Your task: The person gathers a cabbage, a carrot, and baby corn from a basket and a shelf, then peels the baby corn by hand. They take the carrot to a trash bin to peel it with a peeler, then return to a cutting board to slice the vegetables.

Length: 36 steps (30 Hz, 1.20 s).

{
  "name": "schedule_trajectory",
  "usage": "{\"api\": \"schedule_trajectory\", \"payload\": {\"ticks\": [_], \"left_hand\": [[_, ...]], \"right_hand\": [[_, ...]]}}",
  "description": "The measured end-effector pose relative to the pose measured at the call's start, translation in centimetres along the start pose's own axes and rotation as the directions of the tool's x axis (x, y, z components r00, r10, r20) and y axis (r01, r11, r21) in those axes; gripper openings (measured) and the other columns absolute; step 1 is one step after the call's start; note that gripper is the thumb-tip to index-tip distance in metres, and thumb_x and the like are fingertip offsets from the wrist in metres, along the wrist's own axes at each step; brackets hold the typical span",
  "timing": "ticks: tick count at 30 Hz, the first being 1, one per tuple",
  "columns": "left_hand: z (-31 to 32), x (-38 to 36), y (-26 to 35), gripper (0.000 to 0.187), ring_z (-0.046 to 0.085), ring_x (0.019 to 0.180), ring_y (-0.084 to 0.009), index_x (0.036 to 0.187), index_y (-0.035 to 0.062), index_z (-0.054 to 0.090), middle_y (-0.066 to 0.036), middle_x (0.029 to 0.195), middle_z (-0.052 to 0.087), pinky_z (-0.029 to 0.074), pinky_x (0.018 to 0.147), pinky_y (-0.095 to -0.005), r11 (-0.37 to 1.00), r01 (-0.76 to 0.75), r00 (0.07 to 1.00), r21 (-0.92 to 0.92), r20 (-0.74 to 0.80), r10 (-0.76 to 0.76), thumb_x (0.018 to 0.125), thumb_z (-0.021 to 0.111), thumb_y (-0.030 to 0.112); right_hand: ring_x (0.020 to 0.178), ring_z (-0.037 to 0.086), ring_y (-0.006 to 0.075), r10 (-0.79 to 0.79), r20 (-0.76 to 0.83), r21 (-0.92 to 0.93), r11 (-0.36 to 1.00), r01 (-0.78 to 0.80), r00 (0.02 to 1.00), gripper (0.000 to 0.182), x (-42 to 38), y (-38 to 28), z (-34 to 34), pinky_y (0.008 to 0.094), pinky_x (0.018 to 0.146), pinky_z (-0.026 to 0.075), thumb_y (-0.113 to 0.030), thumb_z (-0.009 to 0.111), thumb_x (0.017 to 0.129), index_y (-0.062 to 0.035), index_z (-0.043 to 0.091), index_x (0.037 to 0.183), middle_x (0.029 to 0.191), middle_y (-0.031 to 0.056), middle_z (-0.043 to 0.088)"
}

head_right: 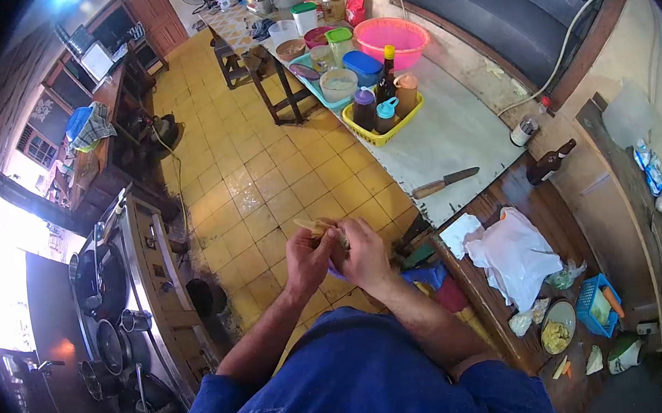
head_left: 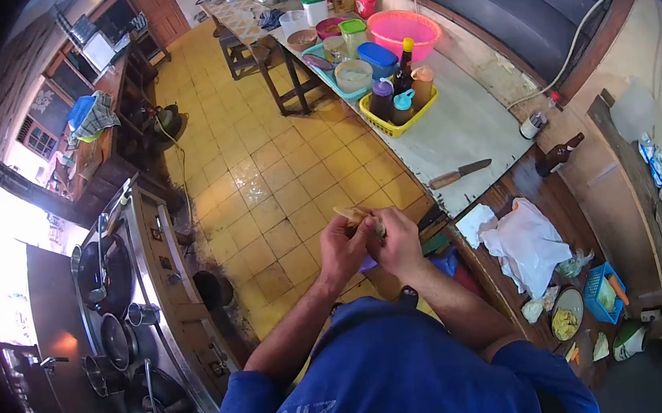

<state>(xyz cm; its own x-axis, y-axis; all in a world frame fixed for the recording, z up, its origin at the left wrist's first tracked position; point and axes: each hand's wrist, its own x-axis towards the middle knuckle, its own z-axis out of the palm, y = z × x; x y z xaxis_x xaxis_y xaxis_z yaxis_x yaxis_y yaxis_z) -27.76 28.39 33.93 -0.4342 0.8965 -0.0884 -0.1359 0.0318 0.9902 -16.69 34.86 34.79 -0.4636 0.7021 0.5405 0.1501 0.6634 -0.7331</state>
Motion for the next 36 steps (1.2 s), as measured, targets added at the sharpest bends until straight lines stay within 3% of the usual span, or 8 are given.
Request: {"api": "schedule_trajectory", "payload": {"ticks": [9, 11, 12, 14, 20, 22, 27, 36], "left_hand": [[-1.7, 0.7, -1.4, 0.034, 0.061, 0.090, -0.0130, 0.128, 0.0014, 0.049, -0.006, 0.101, 0.063, 0.052, 0.079, -0.0293, 0.973, -0.071, 0.993, -0.219, 0.072, 0.089, 0.098, 0.050, 0.019], [-1.8, 0.8, -1.4, 0.036, 0.062, 0.094, -0.0169, 0.131, 0.0023, 0.046, -0.009, 0.106, 0.063, 0.053, 0.083, -0.0327, 0.975, -0.066, 0.991, -0.213, 0.098, 0.088, 0.099, 0.047, 0.019], [-1.7, 0.7, -0.9, 0.036, 0.063, 0.094, -0.0186, 0.131, 0.0035, 0.046, -0.010, 0.109, 0.062, 0.053, 0.084, -0.0351, 0.922, 0.025, 0.996, -0.386, 0.088, 0.010, 0.099, 0.047, 0.019], [-1.8, 1.0, -1.0, 0.036, 0.063, 0.095, -0.0203, 0.132, 0.0047, 0.045, -0.011, 0.111, 0.061, 0.052, 0.085, -0.0374, 0.831, 0.107, 0.994, -0.546, 0.090, -0.069, 0.099, 0.047, 0.019], [-1.7, 3.0, -3.7, 0.025, 0.062, 0.096, -0.0203, 0.119, 0.0036, 0.051, -0.010, 0.111, 0.060, 0.052, 0.085, -0.0379, 0.877, 0.034, 0.994, -0.479, -0.076, -0.079, 0.097, 0.052, 0.015], [-1.5, 2.9, -3.1, 0.021, 0.061, 0.093, -0.0171, 0.111, 0.0008, 0.053, -0.010, 0.106, 0.061, 0.053, 0.081, -0.0328, 0.995, -0.028, 0.992, -0.097, -0.123, 0.016, 0.093, 0.058, 0.009], [-1.5, 4.1, -5.7, 0.020, 0.060, 0.088, -0.0130, 0.105, -0.0004, 0.055, -0.009, 0.096, 0.064, 0.052, 0.077, -0.0273, 0.963, -0.164, 0.977, 0.216, -0.097, 0.188, 0.086, 0.062, 0.004], [-0.5, 3.0, -2.6, 0.018, 0.065, 0.080, -0.0157, 0.095, -0.0001, 0.062, -0.012, 0.086, 0.069, 0.052, 0.073, -0.0299, 0.991, -0.103, 0.981, 0.088, -0.153, 0.116, 0.080, 0.065, 0.010]], "right_hand": [[0.072, 0.060, 0.0337, -0.108, 0.118, 0.045, 0.994, 0.104, 0.987, 0.013, 1.5, 2.1, -0.2, 0.0405, 0.062, 0.049, -0.013, 0.057, 0.085, -0.0014, 0.060, 0.089, 0.079, 0.0158, 0.059], [0.063, 0.058, 0.0208, 0.349, 0.138, 0.252, 0.893, -0.374, 0.927, 0.012, 0.8, 3.6, 1.0, 0.0335, 0.058, 0.048, -0.015, 0.059, 0.088, -0.0037, 0.060, 0.090, 0.074, 0.0084, 0.059], [0.063, 0.058, 0.0208, 0.349, 0.140, 0.253, 0.892, -0.374, 0.927, 0.012, 0.9, 3.4, 1.0, 0.0335, 0.058, 0.048, -0.015, 0.059, 0.088, -0.0037, 0.060, 0.090, 0.074, 0.0084, 0.059], [0.060, 0.053, 0.0079, 0.655, 0.344, 0.749, 0.242, -0.617, 0.673, 0.009, 1.3, 3.1, 0.9, 0.0261, 0.054, 0.044, -0.015, 0.060, 0.091, -0.0062, 0.060, 0.090, 0.072, -0.0008, 0.056], [0.061, 0.048, 0.0041, 0.583, 0.285, 0.559, 0.543, -0.626, 0.761, 0.012, -0.2, 5.0, 3.0, 0.0238, 0.053, 0.041, -0.013, 0.061, 0.089, -0.0029, 0.059, 0.096, 0.073, -0.0034, 0.055], [0.066, 0.058, 0.0117, 0.535, 0.161, 0.437, 0.715, -0.546, 0.829, 0.019, 0.1, 5.3, 3.3, 0.0285, 0.059, 0.046, -0.015, 0.060, 0.088, 0.0002, 0.061, 0.101, 0.077, 0.0033, 0.063], [0.084, 0.067, 0.0309, 0.279, 0.164, 0.000, 0.959, -0.283, 0.946, 0.024, 0.9, 6.9, 2.9, 0.0371, 0.070, 0.050, -0.024, 0.057, 0.088, -0.0054, 0.067, 0.100, 0.087, 0.0183, 0.067], [0.058, 0.050, 0.0059, 0.536, 0.308, 0.356, 0.701, -0.618, 0.786, 0.014, 1.0, 7.3, 3.3, 0.0223, 0.049, 0.038, -0.003, 0.053, 0.083, -0.0004, 0.063, 0.093, 0.072, -0.0003, 0.056]]}}
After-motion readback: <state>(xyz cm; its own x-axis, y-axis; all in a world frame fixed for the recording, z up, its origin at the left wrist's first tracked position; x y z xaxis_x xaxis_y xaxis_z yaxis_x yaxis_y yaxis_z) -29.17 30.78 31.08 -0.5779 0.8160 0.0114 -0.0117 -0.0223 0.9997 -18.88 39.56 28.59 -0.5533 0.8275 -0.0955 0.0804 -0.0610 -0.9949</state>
